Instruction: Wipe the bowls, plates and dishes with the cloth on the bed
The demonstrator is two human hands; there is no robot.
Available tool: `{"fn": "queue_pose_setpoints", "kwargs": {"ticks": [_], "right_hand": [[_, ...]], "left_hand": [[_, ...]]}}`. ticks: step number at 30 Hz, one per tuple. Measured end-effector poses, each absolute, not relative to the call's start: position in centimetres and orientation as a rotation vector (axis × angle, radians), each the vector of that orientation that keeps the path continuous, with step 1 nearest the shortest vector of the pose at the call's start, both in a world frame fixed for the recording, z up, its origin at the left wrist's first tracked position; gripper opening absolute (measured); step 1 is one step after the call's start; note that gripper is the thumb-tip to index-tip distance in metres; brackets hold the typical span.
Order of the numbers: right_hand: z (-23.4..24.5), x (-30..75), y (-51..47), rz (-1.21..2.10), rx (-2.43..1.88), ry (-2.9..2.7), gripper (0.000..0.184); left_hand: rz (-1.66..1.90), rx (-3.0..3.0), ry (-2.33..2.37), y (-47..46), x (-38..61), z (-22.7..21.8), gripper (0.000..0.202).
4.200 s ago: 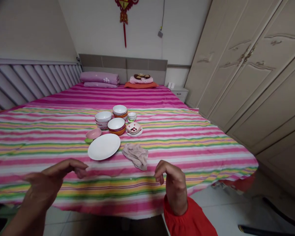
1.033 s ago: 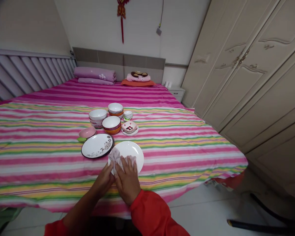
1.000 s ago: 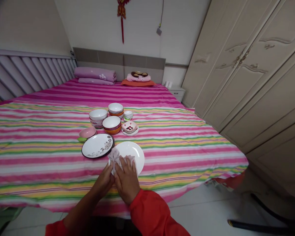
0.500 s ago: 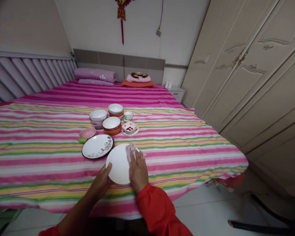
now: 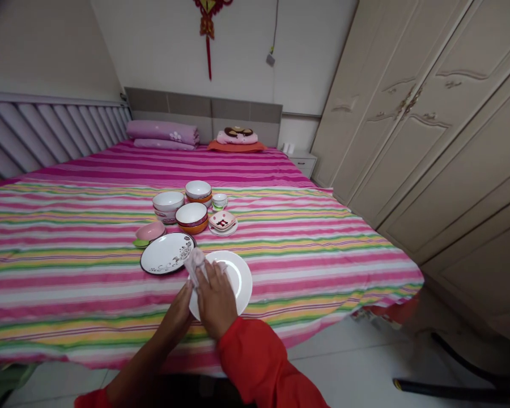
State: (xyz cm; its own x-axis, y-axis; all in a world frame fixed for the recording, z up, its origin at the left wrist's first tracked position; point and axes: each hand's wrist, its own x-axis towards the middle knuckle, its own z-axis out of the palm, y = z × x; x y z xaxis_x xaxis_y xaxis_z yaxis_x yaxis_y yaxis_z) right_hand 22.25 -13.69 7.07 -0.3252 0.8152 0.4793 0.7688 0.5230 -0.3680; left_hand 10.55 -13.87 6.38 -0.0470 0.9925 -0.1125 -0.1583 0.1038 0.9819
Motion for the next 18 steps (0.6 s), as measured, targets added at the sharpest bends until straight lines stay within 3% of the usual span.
{"fn": "queue_pose_setpoints", "kwargs": {"ticks": [8,18], "right_hand": [[5.6,25.5,-9.5,0.055,-1.462,-1.935,0.050],[2.4,26.7,-16.0,0.039,-1.412,-1.953,0.054]], "left_hand": [[1.135,0.959,1.225,-14.8,9.9,8.1,0.058],[1.237,1.023,1.382,-13.7,9.3,9.1,0.043]]}}
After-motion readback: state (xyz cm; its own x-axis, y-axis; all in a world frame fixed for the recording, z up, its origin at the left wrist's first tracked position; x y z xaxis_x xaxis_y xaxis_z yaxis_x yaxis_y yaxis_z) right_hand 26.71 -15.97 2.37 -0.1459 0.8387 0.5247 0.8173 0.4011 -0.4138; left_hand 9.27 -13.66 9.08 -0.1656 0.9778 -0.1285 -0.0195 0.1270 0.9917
